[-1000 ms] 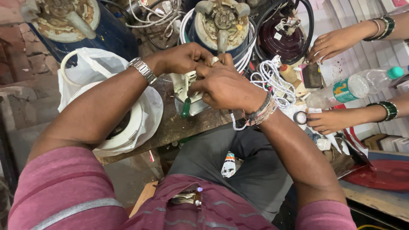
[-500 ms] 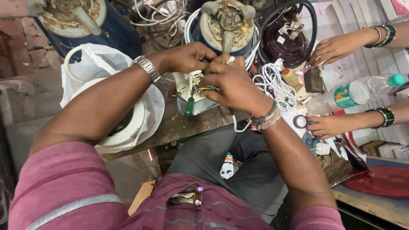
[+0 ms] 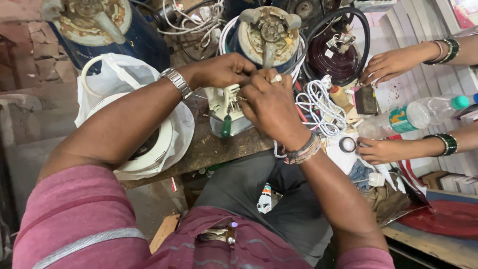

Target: The person sits on the floor and uses a screwdriver to adjust wires and components inside a small white electrical device. They repeatedly tighten and loosen connections while handling the device and tools.

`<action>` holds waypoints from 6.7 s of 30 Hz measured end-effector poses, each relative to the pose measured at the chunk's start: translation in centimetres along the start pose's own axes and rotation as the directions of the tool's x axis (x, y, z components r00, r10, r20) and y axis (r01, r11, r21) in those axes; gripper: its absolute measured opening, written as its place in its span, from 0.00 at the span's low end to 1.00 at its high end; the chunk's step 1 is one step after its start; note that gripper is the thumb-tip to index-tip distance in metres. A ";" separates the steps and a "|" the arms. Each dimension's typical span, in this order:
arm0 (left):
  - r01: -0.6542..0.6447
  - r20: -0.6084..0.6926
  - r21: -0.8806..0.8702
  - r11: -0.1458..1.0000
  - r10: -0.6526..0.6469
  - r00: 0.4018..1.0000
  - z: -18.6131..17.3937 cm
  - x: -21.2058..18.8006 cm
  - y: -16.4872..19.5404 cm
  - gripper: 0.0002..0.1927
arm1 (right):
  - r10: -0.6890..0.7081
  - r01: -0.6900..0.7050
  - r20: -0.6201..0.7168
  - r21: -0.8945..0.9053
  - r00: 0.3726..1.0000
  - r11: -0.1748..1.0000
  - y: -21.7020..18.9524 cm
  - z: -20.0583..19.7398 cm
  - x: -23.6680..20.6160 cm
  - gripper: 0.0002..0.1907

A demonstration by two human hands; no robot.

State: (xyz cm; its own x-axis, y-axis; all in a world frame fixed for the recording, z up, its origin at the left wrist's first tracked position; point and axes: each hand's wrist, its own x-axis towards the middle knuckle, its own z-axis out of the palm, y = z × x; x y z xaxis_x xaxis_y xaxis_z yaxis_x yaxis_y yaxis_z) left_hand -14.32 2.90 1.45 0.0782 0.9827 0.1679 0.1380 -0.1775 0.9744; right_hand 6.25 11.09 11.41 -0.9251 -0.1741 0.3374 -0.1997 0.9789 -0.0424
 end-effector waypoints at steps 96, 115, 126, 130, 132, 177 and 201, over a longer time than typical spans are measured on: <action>0.093 -0.116 -0.165 0.982 -0.113 0.987 0.1 0.1 0.8 0.18 | 0.700 0.272 0.577 0.657 0.420 -0.704 4.8 16.0 -18.7 0.16; 0.117 -0.026 -0.077 0.990 -0.119 0.993 -0.2 -0.5 1.2 0.27 | 0.875 0.287 0.306 0.860 0.375 -0.423 7.2 9.0 -19.8 0.08; 0.230 -0.061 -0.045 0.972 -0.232 0.971 -1.2 -1.3 1.2 0.23 | 0.922 0.248 -0.029 0.966 0.385 -0.073 4.9 -2.0 -21.7 0.15; 0.186 -0.047 -0.064 0.980 -0.190 0.981 -1.3 -0.9 0.7 0.19 | 0.917 0.236 -0.001 0.966 0.400 -0.102 4.6 -2.1 -21.8 0.14; 0.167 -0.023 -0.073 0.983 -0.169 0.985 -1.4 -0.9 0.7 0.19 | 0.916 0.220 0.015 0.969 0.400 -0.112 4.5 -1.9 -21.8 0.14; 0.134 0.078 -0.075 0.988 -0.128 0.989 -1.5 -1.2 2.0 0.12 | 0.951 0.242 -0.108 0.970 0.288 0.037 10.2 6.7 -4.2 0.13; 0.147 0.064 -0.061 0.987 -0.143 0.988 -1.5 -1.0 2.0 0.12 | 0.799 -0.086 -0.407 0.868 0.442 0.490 8.5 8.3 -2.6 0.21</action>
State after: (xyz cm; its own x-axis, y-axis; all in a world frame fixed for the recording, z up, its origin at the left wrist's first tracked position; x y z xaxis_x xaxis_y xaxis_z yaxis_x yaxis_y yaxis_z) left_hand -15.61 1.61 3.46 0.1210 0.9925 0.0170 0.0879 -0.0278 0.9957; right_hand 4.29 18.99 2.37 -0.4368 0.7490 0.4982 -0.2986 0.4017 -0.8657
